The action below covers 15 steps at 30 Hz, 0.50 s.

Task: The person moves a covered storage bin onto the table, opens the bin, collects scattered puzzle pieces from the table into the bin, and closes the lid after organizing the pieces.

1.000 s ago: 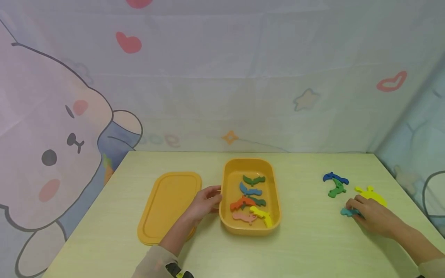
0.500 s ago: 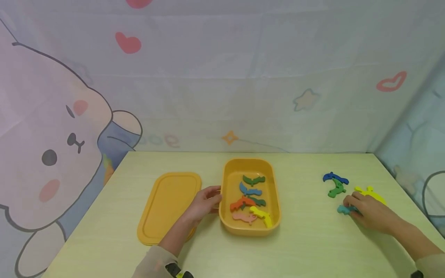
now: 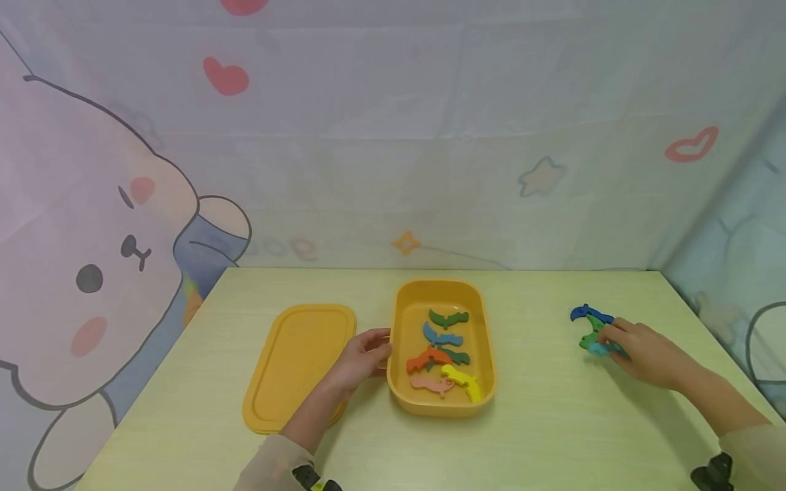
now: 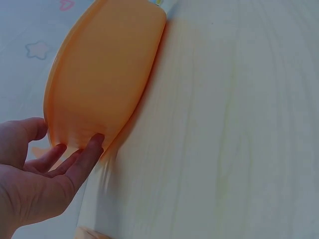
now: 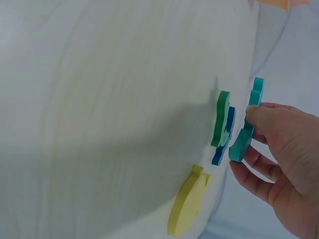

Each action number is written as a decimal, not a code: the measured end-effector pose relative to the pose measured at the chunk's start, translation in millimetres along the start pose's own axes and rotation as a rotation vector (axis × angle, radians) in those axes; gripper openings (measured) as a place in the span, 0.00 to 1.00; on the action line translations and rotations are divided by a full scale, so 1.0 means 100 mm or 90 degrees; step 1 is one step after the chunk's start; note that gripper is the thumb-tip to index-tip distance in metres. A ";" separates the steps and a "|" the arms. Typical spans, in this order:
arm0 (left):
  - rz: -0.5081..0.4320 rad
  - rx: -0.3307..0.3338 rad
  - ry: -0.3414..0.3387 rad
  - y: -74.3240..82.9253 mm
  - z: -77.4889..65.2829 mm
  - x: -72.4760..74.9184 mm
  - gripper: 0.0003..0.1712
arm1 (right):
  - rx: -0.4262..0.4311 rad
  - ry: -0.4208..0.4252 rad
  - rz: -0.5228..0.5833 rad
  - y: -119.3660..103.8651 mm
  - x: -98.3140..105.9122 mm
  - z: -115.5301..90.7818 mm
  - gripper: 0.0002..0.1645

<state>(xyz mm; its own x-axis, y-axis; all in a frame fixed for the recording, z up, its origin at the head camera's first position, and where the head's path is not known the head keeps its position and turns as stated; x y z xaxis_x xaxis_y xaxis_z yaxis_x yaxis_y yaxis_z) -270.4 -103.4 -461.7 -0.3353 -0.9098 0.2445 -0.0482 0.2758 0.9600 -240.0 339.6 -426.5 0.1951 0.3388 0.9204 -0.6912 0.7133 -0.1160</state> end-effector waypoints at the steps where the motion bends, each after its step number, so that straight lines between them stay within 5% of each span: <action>1: -0.001 -0.001 0.000 0.00 0.00 0.00 0.26 | 0.005 0.003 0.004 0.00 0.01 0.02 0.22; 15: -0.003 0.003 -0.005 0.01 0.00 0.00 0.26 | -0.026 -0.042 0.013 -0.02 0.06 0.33 0.16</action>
<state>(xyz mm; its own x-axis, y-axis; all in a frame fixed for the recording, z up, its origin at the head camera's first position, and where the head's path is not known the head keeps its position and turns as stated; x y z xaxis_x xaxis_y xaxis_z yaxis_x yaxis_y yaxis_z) -269.9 -102.8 -460.8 -0.3422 -0.9087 0.2391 -0.0548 0.2733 0.9604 -260.7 319.7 -408.6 0.1344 0.3128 0.9403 -0.6646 0.7322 -0.1486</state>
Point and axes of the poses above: each hand's wrist, its own z-axis towards the middle knuckle, its own x-axis out of the back of the hand, y = z × x, the point moved 4 cm from there along z, towards the middle knuckle, and after that the axes turned 9 degrees about z, right-handed, at the moved point
